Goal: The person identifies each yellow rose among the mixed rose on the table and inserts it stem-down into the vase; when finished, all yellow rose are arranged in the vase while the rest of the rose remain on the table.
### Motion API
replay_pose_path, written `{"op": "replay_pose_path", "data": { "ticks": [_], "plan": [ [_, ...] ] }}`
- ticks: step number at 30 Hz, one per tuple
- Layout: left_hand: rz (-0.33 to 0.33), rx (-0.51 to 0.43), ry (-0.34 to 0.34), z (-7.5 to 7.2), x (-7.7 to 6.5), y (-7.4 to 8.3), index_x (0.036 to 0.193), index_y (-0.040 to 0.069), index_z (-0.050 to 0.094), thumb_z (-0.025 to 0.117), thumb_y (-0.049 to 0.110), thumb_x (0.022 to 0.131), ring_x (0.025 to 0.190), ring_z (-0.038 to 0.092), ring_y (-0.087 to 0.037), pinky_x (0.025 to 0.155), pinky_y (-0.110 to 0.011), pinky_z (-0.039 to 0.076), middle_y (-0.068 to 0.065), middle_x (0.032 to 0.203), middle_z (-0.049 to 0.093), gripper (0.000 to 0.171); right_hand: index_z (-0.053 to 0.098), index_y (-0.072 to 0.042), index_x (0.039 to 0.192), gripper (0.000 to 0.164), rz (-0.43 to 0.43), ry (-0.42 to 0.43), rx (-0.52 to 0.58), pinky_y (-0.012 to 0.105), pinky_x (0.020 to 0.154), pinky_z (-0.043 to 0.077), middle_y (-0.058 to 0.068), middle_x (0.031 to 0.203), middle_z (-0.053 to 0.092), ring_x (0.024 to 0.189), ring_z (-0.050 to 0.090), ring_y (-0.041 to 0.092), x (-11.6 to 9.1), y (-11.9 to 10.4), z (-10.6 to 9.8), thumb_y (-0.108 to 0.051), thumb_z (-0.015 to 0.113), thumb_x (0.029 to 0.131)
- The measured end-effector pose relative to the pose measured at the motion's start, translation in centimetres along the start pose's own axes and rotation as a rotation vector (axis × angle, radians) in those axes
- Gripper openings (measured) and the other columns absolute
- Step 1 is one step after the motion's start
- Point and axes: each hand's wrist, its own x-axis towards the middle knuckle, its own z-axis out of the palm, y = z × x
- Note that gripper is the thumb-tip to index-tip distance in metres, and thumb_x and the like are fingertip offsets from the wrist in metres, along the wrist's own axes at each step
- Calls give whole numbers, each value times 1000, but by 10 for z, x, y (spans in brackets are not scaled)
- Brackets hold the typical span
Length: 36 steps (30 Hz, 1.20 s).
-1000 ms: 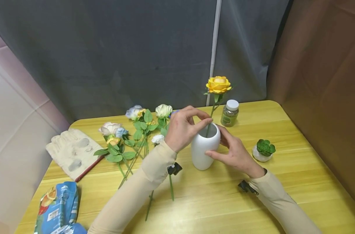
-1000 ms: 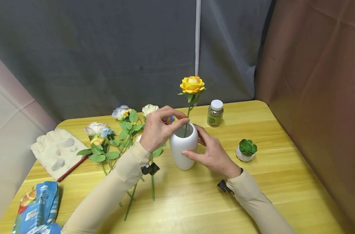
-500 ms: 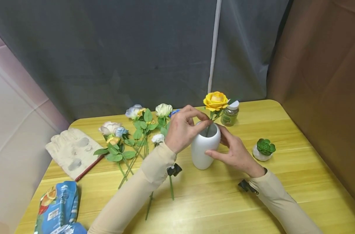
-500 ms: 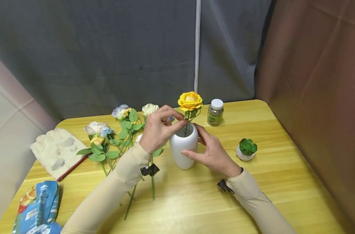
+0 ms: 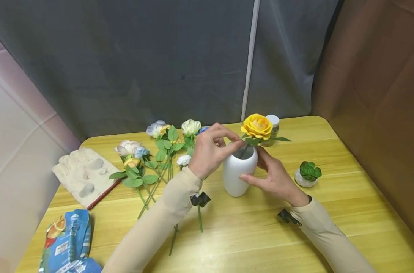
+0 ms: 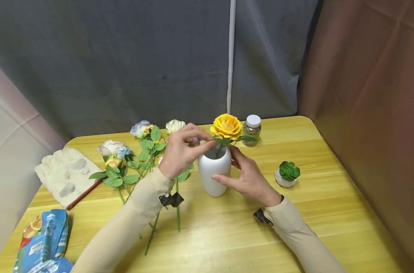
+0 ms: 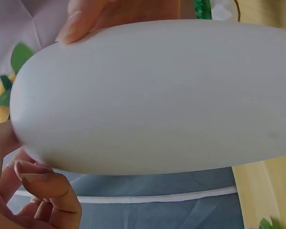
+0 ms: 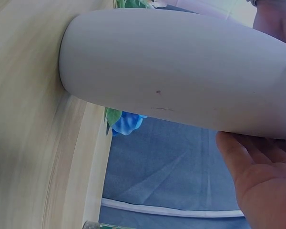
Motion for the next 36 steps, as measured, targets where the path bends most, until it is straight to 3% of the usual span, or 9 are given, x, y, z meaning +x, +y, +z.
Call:
{"op": "replay_pose_path", "data": {
  "ticks": [5,9,13,17,23,29,32,36],
  "plan": [
    [-27,-66,34,-16,-12,-4,88,12,81,86,21,85,60,53,-13,56,-23,44,0,92,69,10,38,-7,155,83,-90,14,-44,39,100,56,18,142,58,125,64,33,1,2,3,-3,83,85],
    [-76,-28,79,-42,-27,-13,89,13,81,86,21,86,63,56,-13,59,-22,48,0,91,70,10,45,-4,150,80,-121,44,-87,35,99,57,18,139,61,122,65,34,1,3,2,-1,85,81],
    [-144,122,151,-76,-48,-35,92,13,81,84,22,88,60,56,-10,58,-18,45,-1,86,75,11,50,-6,147,77,-133,67,-87,24,107,48,14,139,63,127,62,31,2,4,1,-4,85,79],
    [-229,322,219,-110,-75,-66,92,10,81,83,21,89,58,55,-7,56,-15,40,-5,82,77,11,51,-7,146,75,-149,67,-81,20,106,47,13,138,64,126,62,28,2,4,0,-4,84,79],
    [-308,543,210,-143,-106,-108,89,3,78,78,14,91,60,68,-24,60,-30,49,-13,78,77,11,55,-7,143,71,-148,80,-73,20,97,53,13,132,67,118,66,15,0,4,-2,0,84,78],
    [-351,566,98,-153,-121,-122,90,4,79,77,16,92,69,70,-30,64,-41,51,-13,81,77,12,56,-5,142,70,-129,86,-35,18,95,54,14,133,66,118,64,9,0,1,-4,3,83,78],
    [-360,564,32,-146,-123,-123,92,4,80,77,18,93,64,67,-26,61,-40,51,-14,83,78,14,54,-5,144,71,-112,76,-2,19,96,54,15,135,63,120,63,11,0,-1,-4,5,81,79],
    [-376,605,-8,-131,-127,-128,93,3,81,79,19,91,56,61,-22,55,-37,46,-15,86,78,16,52,-6,146,73,-103,64,35,20,96,54,15,137,62,120,63,10,-1,0,0,7,80,80]
  ]
}}
